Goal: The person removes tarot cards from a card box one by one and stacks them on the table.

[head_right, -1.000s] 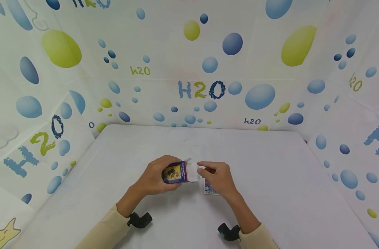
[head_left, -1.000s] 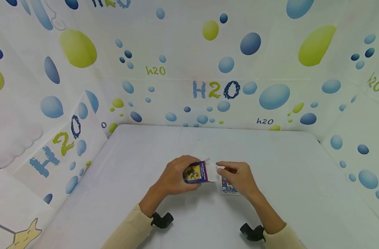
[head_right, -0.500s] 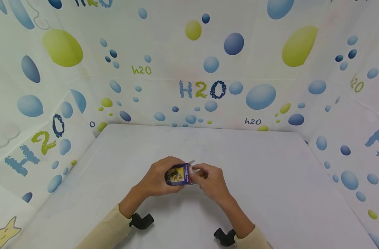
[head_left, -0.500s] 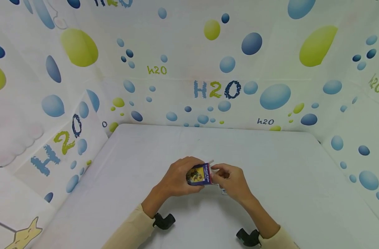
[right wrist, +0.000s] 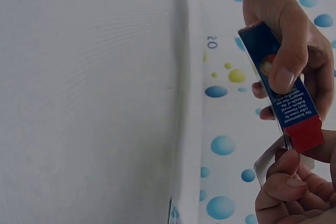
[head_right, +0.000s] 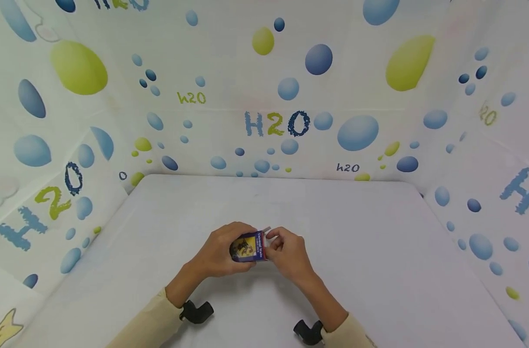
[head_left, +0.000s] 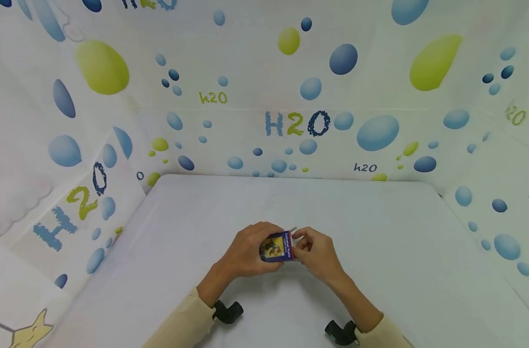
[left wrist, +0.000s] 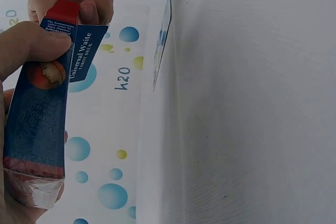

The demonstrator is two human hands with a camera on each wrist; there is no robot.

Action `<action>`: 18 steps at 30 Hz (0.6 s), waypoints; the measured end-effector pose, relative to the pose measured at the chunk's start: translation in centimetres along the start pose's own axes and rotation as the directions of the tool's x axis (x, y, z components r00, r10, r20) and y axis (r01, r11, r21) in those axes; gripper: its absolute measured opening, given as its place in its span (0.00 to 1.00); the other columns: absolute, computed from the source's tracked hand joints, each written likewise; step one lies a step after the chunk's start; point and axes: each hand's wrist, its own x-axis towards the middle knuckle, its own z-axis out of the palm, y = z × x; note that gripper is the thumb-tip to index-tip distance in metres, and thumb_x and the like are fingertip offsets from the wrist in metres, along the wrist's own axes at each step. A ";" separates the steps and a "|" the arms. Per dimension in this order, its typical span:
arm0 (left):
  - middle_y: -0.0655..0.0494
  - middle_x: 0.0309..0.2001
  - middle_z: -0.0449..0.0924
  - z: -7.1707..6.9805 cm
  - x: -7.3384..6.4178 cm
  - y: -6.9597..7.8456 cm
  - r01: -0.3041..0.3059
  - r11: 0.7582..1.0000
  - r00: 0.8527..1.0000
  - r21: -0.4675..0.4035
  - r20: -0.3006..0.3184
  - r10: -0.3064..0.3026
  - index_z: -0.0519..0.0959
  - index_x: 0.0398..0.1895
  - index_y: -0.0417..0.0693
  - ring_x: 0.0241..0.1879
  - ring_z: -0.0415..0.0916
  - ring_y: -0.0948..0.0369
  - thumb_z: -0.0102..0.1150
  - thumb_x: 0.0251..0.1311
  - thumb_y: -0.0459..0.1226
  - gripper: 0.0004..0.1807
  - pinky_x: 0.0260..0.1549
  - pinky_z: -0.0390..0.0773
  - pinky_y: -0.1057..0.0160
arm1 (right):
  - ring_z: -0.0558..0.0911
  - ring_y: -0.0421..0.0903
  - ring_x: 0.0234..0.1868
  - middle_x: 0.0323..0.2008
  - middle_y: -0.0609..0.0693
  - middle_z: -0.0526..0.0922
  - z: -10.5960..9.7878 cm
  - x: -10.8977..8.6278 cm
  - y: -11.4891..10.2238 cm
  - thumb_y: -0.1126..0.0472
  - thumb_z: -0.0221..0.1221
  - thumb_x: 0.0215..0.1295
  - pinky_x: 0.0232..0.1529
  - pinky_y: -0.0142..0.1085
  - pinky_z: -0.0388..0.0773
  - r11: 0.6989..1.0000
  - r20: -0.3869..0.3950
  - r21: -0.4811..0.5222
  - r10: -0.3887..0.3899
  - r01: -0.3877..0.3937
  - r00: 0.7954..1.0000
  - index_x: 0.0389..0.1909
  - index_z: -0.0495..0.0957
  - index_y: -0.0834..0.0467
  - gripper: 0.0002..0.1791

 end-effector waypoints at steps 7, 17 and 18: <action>0.58 0.53 0.82 0.0 -0.4 -0.2 0.028 1.000 1.000 -0.008 0.004 -0.028 0.78 0.58 0.47 0.51 0.78 0.63 0.83 0.40 0.45 0.38 0.50 0.81 0.59 | 0.78 0.43 0.22 0.24 0.49 0.81 0.5 0.2 0.3 0.73 0.64 0.59 0.21 0.31 0.75 1.000 0.017 -0.004 0.021 -0.021 1.000 0.42 0.81 0.61 0.11; 0.58 0.53 0.82 0.2 -0.1 -0.5 0.002 1.000 1.000 -0.011 -0.017 -0.002 0.78 0.58 0.47 0.50 0.77 0.64 0.82 0.41 0.44 0.37 0.49 0.81 0.60 | 0.77 0.43 0.21 0.23 0.48 0.80 0.3 0.3 0.1 0.73 0.63 0.59 0.19 0.31 0.74 1.000 0.007 0.011 0.008 -0.008 1.000 0.43 0.81 0.61 0.11; 0.58 0.53 0.82 0.3 -0.1 -0.5 0.003 1.000 1.000 -0.014 -0.018 -0.003 0.78 0.58 0.47 0.50 0.77 0.64 0.82 0.41 0.44 0.37 0.49 0.81 0.60 | 0.77 0.43 0.21 0.23 0.48 0.80 0.3 0.4 0.2 0.73 0.63 0.59 0.19 0.31 0.75 1.000 0.006 0.009 0.008 -0.008 1.000 0.43 0.81 0.61 0.11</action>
